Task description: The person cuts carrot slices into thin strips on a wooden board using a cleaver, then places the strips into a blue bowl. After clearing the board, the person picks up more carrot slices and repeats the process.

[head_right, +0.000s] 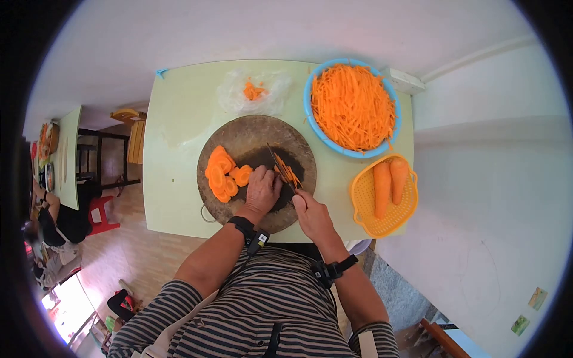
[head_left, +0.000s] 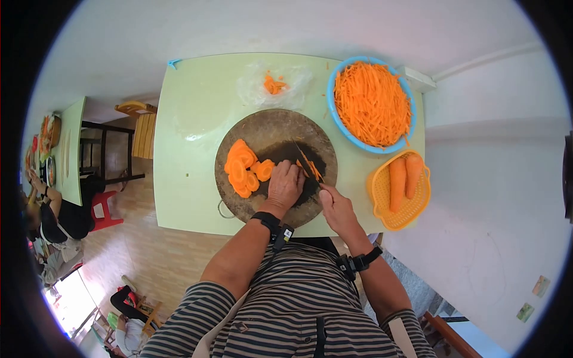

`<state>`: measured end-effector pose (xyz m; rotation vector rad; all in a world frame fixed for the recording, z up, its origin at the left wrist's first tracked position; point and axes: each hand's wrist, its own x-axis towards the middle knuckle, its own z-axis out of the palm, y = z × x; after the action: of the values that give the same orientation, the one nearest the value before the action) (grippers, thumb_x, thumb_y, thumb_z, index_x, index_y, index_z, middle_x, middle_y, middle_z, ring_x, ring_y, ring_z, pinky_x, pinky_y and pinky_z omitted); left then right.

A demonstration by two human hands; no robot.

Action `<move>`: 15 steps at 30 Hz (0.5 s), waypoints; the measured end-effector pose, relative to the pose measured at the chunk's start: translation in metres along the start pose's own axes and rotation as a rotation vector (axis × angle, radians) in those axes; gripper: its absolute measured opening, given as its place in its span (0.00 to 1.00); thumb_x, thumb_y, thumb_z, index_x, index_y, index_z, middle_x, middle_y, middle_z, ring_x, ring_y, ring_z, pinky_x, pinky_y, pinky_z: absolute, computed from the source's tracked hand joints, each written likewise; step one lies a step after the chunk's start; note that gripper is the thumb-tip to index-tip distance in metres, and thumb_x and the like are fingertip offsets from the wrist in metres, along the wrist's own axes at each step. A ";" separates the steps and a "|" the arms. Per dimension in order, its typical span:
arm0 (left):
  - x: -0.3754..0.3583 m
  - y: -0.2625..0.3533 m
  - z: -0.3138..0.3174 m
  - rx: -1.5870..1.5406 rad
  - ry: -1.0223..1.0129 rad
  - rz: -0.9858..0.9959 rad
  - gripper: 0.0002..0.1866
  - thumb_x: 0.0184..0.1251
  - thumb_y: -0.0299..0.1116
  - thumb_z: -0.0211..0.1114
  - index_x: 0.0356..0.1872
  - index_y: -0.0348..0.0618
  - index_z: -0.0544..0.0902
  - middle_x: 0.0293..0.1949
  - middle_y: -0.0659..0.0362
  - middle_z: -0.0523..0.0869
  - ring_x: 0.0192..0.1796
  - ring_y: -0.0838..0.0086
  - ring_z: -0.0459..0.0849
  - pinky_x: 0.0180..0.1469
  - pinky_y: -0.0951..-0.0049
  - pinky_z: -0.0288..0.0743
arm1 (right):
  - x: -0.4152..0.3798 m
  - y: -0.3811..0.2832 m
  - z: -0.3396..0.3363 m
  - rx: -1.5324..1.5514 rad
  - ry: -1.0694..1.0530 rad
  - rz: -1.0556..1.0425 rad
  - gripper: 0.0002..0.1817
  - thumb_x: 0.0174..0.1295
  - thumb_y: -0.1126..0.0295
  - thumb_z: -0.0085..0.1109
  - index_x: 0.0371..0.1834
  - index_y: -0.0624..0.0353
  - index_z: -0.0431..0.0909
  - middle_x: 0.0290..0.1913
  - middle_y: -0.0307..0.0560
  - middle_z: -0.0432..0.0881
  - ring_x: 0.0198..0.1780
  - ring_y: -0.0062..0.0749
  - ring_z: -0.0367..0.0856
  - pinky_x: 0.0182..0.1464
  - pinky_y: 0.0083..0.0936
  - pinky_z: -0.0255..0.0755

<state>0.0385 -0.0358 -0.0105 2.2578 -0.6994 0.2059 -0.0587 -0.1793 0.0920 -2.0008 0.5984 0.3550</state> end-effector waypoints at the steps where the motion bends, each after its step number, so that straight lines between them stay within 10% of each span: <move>1: 0.000 0.000 0.000 -0.009 0.012 0.003 0.09 0.58 0.26 0.70 0.33 0.40 0.77 0.34 0.51 0.73 0.38 0.54 0.77 0.42 0.58 0.70 | -0.002 0.001 -0.001 0.016 0.010 0.014 0.24 0.78 0.53 0.50 0.62 0.61 0.79 0.46 0.70 0.86 0.52 0.64 0.85 0.53 0.42 0.79; 8: -0.002 -0.001 -0.001 0.005 -0.046 -0.043 0.10 0.57 0.24 0.70 0.36 0.39 0.77 0.38 0.50 0.76 0.43 0.52 0.78 0.46 0.57 0.71 | -0.026 0.013 -0.004 -0.061 -0.031 0.029 0.24 0.78 0.54 0.50 0.64 0.62 0.78 0.46 0.70 0.86 0.52 0.65 0.85 0.54 0.42 0.79; 11: 0.000 0.000 -0.001 0.004 -0.024 -0.006 0.09 0.59 0.26 0.70 0.35 0.40 0.77 0.35 0.51 0.74 0.40 0.54 0.77 0.44 0.57 0.69 | -0.028 0.018 -0.003 -0.118 0.023 -0.082 0.26 0.79 0.52 0.48 0.65 0.63 0.77 0.34 0.59 0.85 0.35 0.44 0.87 0.44 0.34 0.79; 13: 0.000 0.000 -0.002 -0.009 -0.014 -0.005 0.09 0.59 0.26 0.70 0.35 0.40 0.77 0.35 0.51 0.73 0.40 0.54 0.77 0.44 0.58 0.69 | -0.030 0.007 -0.007 -0.065 -0.029 0.026 0.24 0.78 0.53 0.49 0.64 0.61 0.77 0.46 0.70 0.85 0.51 0.65 0.85 0.53 0.44 0.79; 15: 0.000 0.000 -0.003 0.000 -0.021 -0.003 0.09 0.58 0.26 0.70 0.35 0.40 0.77 0.35 0.51 0.73 0.40 0.54 0.77 0.44 0.58 0.69 | -0.032 0.009 -0.005 -0.092 -0.018 -0.011 0.24 0.78 0.53 0.49 0.64 0.61 0.77 0.46 0.70 0.85 0.50 0.65 0.85 0.52 0.45 0.79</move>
<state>0.0389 -0.0335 -0.0084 2.2637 -0.7067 0.1809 -0.0902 -0.1786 0.1030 -2.0855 0.5686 0.4004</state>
